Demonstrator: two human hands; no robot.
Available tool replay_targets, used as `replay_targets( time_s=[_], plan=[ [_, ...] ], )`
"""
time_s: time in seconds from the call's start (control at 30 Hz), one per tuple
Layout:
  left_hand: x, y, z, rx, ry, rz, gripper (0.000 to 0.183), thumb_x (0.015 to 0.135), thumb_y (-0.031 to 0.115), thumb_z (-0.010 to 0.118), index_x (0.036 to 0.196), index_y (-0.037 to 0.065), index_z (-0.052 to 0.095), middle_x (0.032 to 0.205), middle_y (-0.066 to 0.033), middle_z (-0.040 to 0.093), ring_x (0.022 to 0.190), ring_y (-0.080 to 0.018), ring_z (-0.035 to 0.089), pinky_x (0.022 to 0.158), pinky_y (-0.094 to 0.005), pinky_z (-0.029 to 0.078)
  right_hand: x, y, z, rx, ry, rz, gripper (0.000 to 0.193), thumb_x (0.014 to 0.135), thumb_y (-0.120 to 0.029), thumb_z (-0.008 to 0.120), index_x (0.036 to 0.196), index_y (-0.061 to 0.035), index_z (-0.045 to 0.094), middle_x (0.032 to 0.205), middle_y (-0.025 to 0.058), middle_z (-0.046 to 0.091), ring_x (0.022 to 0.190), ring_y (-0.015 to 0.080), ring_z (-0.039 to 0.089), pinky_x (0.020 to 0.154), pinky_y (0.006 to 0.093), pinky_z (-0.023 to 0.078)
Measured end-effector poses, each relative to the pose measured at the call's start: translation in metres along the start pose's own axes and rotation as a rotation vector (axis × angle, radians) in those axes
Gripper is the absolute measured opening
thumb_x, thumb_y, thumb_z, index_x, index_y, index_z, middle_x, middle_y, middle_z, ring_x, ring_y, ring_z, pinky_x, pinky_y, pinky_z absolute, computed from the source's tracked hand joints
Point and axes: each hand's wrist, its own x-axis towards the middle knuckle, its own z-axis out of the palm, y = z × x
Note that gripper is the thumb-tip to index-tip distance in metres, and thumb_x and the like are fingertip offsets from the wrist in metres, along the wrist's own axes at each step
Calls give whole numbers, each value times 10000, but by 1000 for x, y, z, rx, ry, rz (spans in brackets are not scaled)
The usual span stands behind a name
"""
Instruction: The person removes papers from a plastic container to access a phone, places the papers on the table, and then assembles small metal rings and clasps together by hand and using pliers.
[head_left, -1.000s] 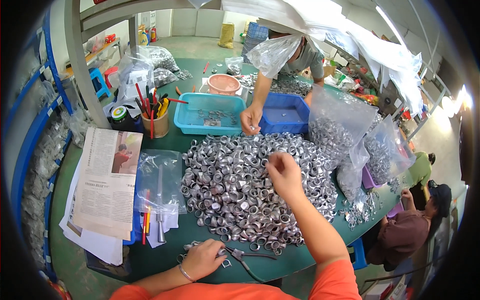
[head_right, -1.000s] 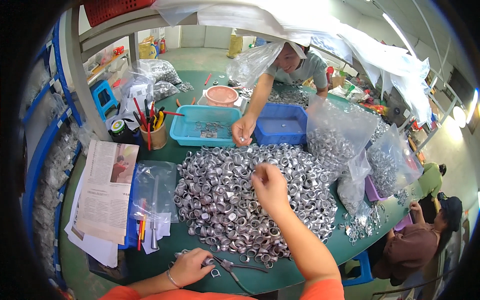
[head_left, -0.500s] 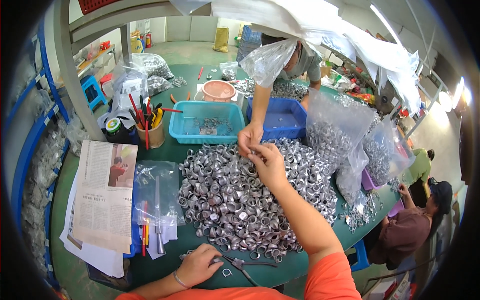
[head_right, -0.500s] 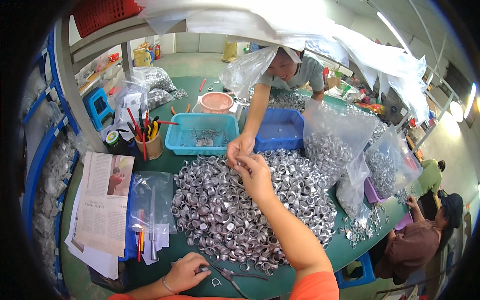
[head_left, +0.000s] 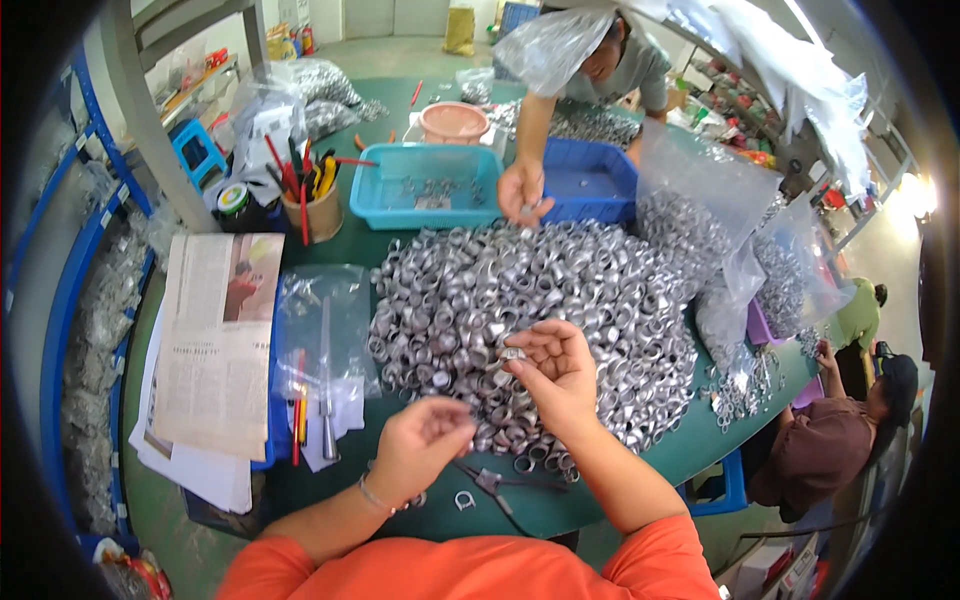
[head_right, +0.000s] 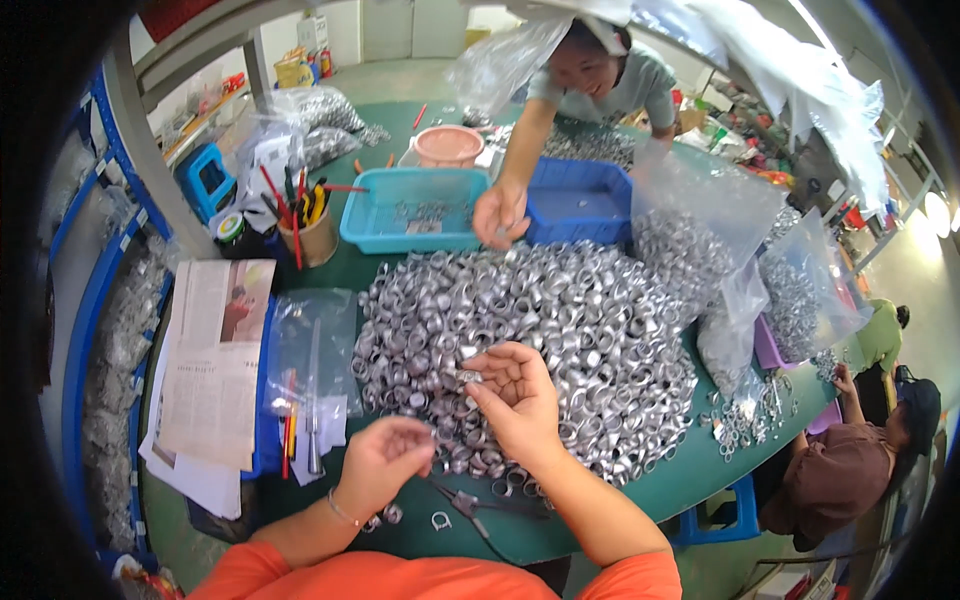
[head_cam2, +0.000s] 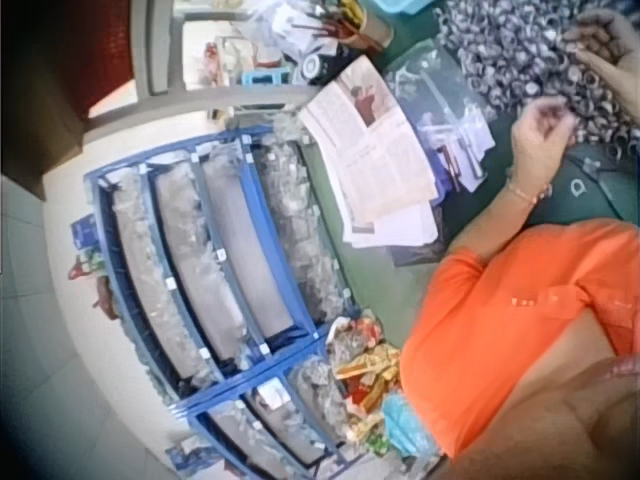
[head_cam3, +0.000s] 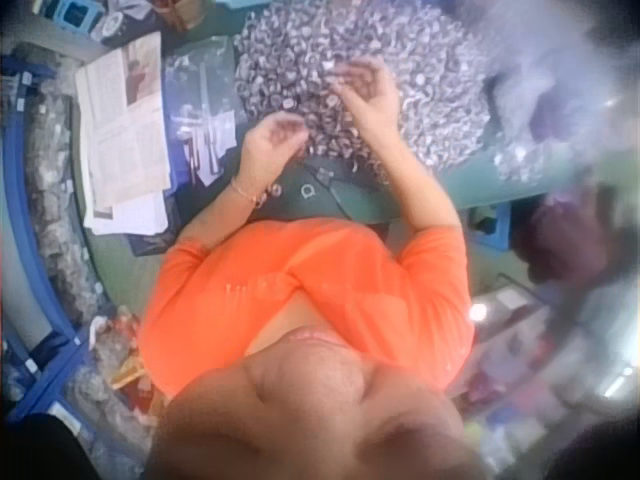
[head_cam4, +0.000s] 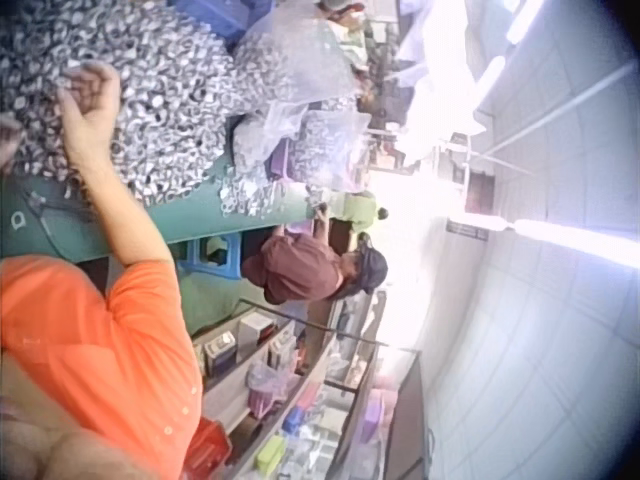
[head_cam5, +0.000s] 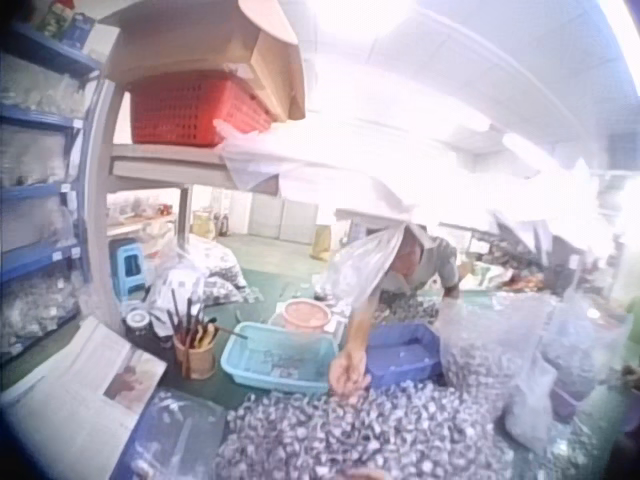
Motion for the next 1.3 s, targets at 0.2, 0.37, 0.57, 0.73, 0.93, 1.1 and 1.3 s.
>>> replay_targets(
  time_s=[0.2,0.37,0.57,0.73,0.93,1.1,1.3],
  plan=[
    [10,4,7,-182,33,-18,199,864,25,625,1041,-58,588,878,-106,649,715,-150,628,640,-265,533,-38,3,17,149,-49,104,525,810,138,572,1239,-46,331,1091,186,607,947,188,611,810,278,499],
    [5,2,5,-178,36,-88,167,869,28,621,1013,-55,601,841,-109,657,686,-143,624,631,-257,529,-50,10,20,180,-27,144,533,803,136,588,1243,-42,346,1077,173,597,909,174,610,794,272,505],
    [5,-1,2,-179,31,-96,174,886,68,618,998,-64,603,837,-100,661,685,-124,637,628,-236,542,-53,15,23,160,38,153,522,781,142,619,1216,-14,378,990,133,583,885,158,605,785,263,510],
    [6,-2,0,-250,43,-161,140,887,54,610,972,-57,600,836,-105,660,679,-126,637,627,-235,540,-52,16,21,130,43,217,518,785,133,626,1215,-12,377,988,140,592,890,163,610,781,263,512],
    [8,-6,0,-228,55,-163,133,886,47,606,975,-52,597,844,-108,661,694,-133,644,634,-238,541,-52,16,21,150,45,202,498,796,124,620,1210,-10,379,1000,144,597,891,162,611,781,266,510],
    [9,-11,0,-210,64,-146,118,876,23,608,973,-43,591,858,-117,660,703,-147,645,646,-250,545,-53,18,21,106,51,176,476,803,121,614,1198,-8,383,1002,138,600,891,158,610,783,266,508],
    [8,-14,2,-198,72,-133,109,857,-14,614,961,-35,590,869,-126,657,704,-164,645,656,-265,549,-56,20,20,103,60,153,429,812,108,615,1165,-13,404,997,131,608,880,146,611,747,254,509]
  ],
)
